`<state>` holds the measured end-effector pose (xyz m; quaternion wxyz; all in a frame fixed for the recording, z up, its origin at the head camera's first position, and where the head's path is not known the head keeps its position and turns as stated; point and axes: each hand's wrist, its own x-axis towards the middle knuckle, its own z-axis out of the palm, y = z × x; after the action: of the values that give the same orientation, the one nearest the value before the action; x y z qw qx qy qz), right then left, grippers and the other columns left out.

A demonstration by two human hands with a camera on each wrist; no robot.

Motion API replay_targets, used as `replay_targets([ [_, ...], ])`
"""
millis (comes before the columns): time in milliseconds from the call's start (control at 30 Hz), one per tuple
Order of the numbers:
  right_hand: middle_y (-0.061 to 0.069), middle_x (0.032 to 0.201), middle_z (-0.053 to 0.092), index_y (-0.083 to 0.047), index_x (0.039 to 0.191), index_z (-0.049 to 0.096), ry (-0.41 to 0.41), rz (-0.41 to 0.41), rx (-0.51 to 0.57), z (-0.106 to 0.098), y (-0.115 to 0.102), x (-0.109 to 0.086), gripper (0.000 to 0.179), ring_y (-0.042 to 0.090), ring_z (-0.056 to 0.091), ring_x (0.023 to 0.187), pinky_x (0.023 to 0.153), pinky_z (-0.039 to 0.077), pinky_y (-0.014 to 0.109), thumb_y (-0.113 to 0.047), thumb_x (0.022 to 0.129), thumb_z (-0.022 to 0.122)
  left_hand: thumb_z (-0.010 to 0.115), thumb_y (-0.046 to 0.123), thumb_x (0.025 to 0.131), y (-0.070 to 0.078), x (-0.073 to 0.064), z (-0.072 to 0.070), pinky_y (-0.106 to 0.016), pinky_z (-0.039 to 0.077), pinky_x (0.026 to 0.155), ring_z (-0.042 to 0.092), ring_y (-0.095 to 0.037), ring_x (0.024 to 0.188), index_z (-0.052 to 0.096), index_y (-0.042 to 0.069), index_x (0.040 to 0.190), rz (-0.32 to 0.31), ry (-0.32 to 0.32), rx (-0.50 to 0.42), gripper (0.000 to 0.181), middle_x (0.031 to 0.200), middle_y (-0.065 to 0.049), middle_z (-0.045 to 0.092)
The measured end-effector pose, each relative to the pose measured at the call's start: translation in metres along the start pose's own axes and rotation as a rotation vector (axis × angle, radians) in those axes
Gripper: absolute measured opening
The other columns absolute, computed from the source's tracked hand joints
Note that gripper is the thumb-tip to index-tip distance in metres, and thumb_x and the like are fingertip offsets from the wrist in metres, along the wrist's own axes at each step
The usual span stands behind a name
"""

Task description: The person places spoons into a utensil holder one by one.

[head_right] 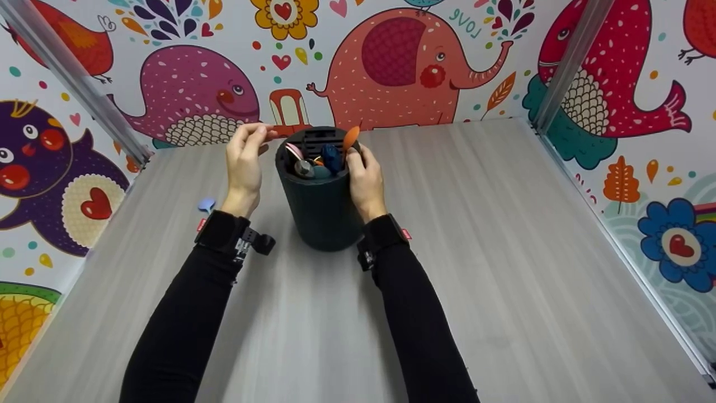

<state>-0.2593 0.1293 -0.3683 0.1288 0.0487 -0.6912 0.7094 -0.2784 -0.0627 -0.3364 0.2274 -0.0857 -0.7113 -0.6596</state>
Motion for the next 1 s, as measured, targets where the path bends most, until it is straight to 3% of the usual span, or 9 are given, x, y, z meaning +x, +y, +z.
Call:
replay_targets([
  [300, -0.003, 0.082, 0.034, -0.015, 0.087, 0.048, 0.008, 0.004, -0.002, 0.0, 0.0, 0.0, 0.017, 0.013, 0.037, 0.086, 0.082, 0.026, 0.028, -0.021, 0.098, 0.036, 0.055, 0.022, 0.094, -0.004, 0.006, -0.013, -0.031, 0.044, 0.092, 0.056, -0.017, 0.099, 0.062, 0.003, 0.109, -0.016, 0.031, 0.063, 0.026, 0.105, -0.011, 0.063],
  [533, -0.001, 0.093, 0.045, -0.008, 0.11, 0.055, 0.02, 0.007, -0.041, 0.0, -0.002, -0.002, 0.027, 0.013, 0.041, 0.096, 0.089, 0.032, 0.024, -0.021, 0.098, 0.035, 0.057, 0.016, 0.092, -0.012, 0.01, -0.028, -0.027, 0.045, 0.087, 0.057, -0.016, 0.093, 0.064, 0.004, 0.104, -0.011, 0.101, 0.112, 0.019, 0.1, -0.009, 0.064],
  [1000, -0.002, 0.082, 0.038, -0.013, 0.094, 0.052, 0.018, -0.012, -0.03, 0.0, -0.001, -0.001, 0.018, 0.013, 0.04, 0.084, 0.08, 0.03, 0.026, -0.02, 0.098, 0.036, 0.056, 0.014, 0.09, -0.046, 0.007, -0.057, -0.028, 0.043, 0.087, 0.055, -0.018, 0.097, 0.063, 0.005, 0.104, -0.138, 0.195, 0.249, 0.018, 0.104, -0.009, 0.061],
])
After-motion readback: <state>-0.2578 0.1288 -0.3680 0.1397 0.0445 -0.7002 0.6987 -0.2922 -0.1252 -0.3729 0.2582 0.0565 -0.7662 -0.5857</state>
